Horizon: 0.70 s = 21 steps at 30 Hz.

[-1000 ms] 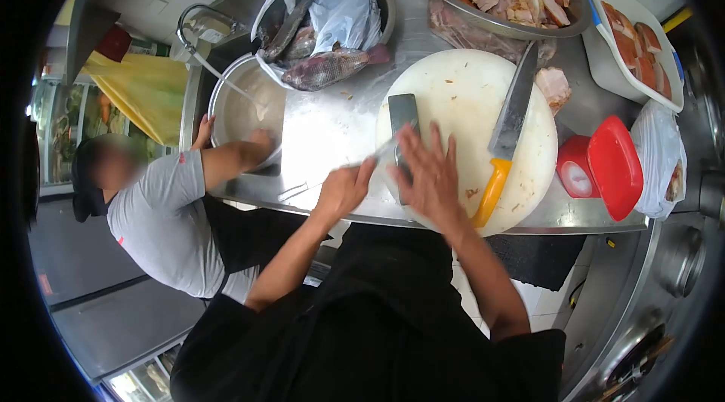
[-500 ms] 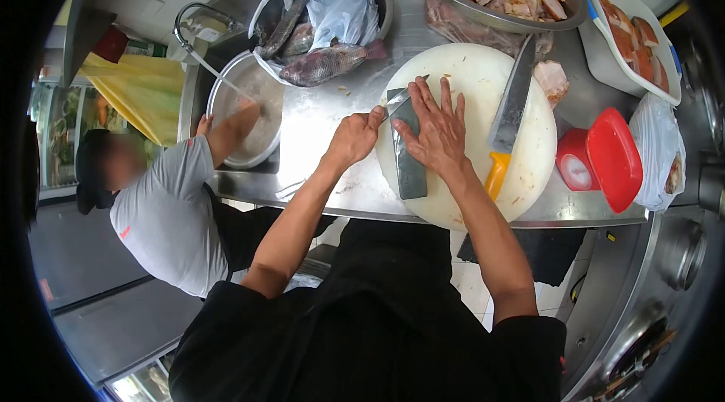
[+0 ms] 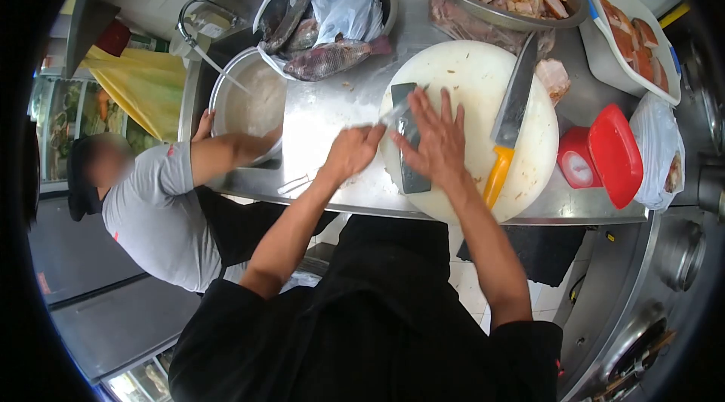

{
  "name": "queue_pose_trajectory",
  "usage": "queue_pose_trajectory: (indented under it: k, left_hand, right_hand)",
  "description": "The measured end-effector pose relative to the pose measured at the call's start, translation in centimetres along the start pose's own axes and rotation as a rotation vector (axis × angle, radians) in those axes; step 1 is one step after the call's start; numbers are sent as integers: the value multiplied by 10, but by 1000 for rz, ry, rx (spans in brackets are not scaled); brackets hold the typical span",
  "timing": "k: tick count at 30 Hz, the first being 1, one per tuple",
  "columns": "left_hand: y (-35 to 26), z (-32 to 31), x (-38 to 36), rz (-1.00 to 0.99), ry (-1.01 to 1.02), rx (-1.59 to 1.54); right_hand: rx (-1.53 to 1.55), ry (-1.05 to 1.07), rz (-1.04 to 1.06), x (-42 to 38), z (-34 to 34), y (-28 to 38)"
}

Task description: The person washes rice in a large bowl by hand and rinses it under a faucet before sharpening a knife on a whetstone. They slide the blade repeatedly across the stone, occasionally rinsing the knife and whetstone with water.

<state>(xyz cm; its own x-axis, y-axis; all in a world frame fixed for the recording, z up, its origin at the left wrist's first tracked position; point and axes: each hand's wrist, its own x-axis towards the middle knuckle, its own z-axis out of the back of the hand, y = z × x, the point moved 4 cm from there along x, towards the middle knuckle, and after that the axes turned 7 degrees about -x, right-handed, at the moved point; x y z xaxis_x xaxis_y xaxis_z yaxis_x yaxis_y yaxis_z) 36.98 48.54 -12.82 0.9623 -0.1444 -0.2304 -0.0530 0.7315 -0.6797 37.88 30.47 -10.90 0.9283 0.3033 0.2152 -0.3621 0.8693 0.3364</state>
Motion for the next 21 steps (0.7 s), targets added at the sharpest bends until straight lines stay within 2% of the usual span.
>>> queue_pose_trajectory:
  k: [4,7,10,14,16,18,21]
  left_hand:
    - [14,-2,-79,150,-30,-62]
    - [-6,12,-99,320,2,-36]
    - [-7,12,-66,234,-57,40]
    - [-15,10,17,179,-51,-13]
    - [-20,11,34,159,-70,-32]
    - [-19,14,29,171,-64,-12]
    - [-14,6,-20,210,-32,33]
  right_hand:
    - [72,55,32,-57,10,44]
    - [67,84,49,-61,13,47]
    - [33,48,47,-40,7,31]
    - [-40,13,15,21,-2,-8]
    - [-64,22,4,29,-1,-16]
    - [-59,28,0,29,-2,-15]
    - [-20,16,53,-17,0,9]
